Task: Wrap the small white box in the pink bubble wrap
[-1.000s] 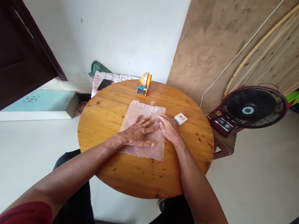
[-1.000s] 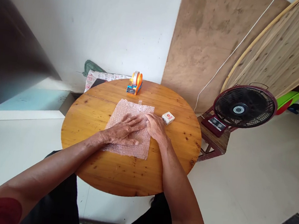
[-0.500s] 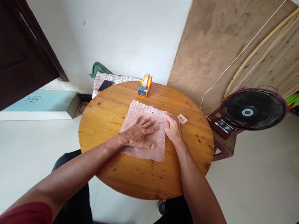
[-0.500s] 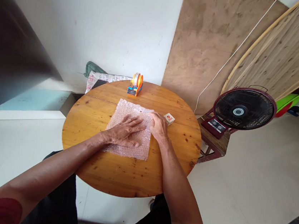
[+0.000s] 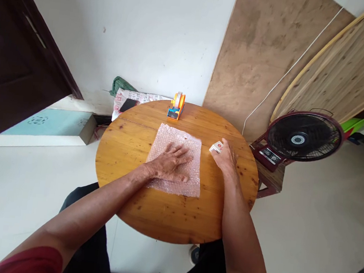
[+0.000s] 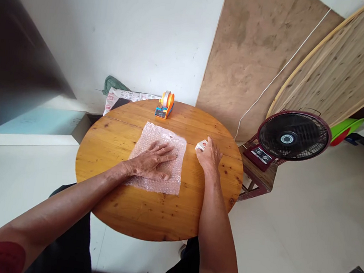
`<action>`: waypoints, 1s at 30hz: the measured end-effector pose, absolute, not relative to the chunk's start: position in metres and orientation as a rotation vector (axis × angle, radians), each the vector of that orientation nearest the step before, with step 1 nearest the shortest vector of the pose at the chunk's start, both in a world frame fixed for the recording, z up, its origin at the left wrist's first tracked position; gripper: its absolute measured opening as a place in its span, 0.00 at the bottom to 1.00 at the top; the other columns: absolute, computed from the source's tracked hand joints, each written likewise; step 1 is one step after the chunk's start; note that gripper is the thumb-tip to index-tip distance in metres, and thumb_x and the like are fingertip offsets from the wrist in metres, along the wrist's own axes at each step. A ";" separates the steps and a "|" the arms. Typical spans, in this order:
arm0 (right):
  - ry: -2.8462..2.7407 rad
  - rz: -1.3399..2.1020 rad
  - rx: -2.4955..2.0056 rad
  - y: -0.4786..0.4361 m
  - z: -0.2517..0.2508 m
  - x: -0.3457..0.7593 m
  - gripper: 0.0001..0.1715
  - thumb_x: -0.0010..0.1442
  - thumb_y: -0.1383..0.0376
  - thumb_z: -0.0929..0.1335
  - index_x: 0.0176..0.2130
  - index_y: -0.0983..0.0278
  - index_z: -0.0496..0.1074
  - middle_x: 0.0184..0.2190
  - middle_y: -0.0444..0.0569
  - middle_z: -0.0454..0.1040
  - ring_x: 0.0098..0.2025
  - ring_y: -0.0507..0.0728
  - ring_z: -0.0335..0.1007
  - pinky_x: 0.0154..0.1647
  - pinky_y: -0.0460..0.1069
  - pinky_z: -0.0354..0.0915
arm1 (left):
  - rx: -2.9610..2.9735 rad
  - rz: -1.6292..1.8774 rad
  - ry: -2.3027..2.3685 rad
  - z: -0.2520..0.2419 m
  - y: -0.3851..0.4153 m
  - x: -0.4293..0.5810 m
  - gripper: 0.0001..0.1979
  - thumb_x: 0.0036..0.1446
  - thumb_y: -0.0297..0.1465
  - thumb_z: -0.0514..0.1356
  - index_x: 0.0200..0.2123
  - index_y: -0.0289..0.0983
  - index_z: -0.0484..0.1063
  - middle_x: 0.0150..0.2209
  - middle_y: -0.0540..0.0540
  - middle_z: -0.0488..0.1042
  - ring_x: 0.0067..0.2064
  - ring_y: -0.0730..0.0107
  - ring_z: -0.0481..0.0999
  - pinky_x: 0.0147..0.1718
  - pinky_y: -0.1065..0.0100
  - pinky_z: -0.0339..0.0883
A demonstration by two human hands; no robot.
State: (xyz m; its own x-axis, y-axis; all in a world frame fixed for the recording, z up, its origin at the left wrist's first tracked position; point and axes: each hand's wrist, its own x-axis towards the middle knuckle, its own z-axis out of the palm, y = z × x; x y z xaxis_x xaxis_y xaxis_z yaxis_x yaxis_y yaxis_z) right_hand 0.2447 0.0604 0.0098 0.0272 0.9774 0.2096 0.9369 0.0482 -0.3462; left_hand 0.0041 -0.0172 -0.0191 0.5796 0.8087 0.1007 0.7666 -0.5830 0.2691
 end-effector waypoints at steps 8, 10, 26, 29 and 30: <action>-1.680 0.773 -1.472 0.060 0.021 0.244 0.25 0.51 0.55 0.70 0.48 0.60 0.72 0.42 0.49 0.78 0.45 0.61 0.73 0.46 0.54 0.67 | 2.622 0.305 1.323 -0.017 -0.018 0.005 0.45 0.51 0.62 0.53 0.66 0.43 0.56 0.69 0.35 0.49 0.70 0.42 0.42 0.63 0.37 0.28; -1.621 1.085 -1.110 0.053 0.023 0.239 0.24 0.52 0.54 0.71 0.48 0.60 0.72 0.43 0.47 0.78 0.45 0.59 0.73 0.45 0.51 0.68 | 2.613 0.294 1.315 -0.015 -0.019 0.005 0.45 0.52 0.61 0.53 0.67 0.42 0.55 0.69 0.34 0.48 0.70 0.41 0.41 0.63 0.36 0.28; -1.723 1.689 -0.673 0.043 -0.003 0.198 0.26 0.47 0.57 0.75 0.46 0.62 0.75 0.44 0.47 0.77 0.47 0.60 0.71 0.51 0.54 0.64 | 2.217 0.562 1.170 -0.006 -0.010 -0.007 0.40 0.47 0.35 0.62 0.65 0.42 0.58 0.69 0.43 0.52 0.70 0.46 0.44 0.67 0.45 0.32; -1.701 1.697 -0.730 0.048 -0.009 0.199 0.25 0.47 0.59 0.75 0.46 0.62 0.75 0.42 0.46 0.77 0.44 0.58 0.72 0.49 0.52 0.65 | 1.763 0.834 1.094 -0.010 -0.002 -0.019 0.39 0.46 0.31 0.56 0.65 0.41 0.58 0.67 0.45 0.58 0.67 0.48 0.54 0.64 0.49 0.49; -1.707 1.688 -0.743 0.048 -0.009 0.199 0.25 0.47 0.60 0.75 0.46 0.62 0.74 0.42 0.46 0.77 0.44 0.57 0.72 0.49 0.52 0.65 | 1.615 0.929 1.067 -0.012 0.000 -0.021 0.39 0.45 0.30 0.55 0.64 0.40 0.58 0.66 0.45 0.60 0.66 0.48 0.57 0.63 0.50 0.52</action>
State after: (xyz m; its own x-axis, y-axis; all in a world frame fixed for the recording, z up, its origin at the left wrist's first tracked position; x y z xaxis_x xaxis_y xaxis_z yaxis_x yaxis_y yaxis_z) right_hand 0.1990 0.0478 -0.0092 -0.6508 0.7581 0.0403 -0.0319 0.0258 -0.9992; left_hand -0.0211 0.0004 -0.0125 0.3292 0.9404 0.0857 0.2149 -0.1630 0.9629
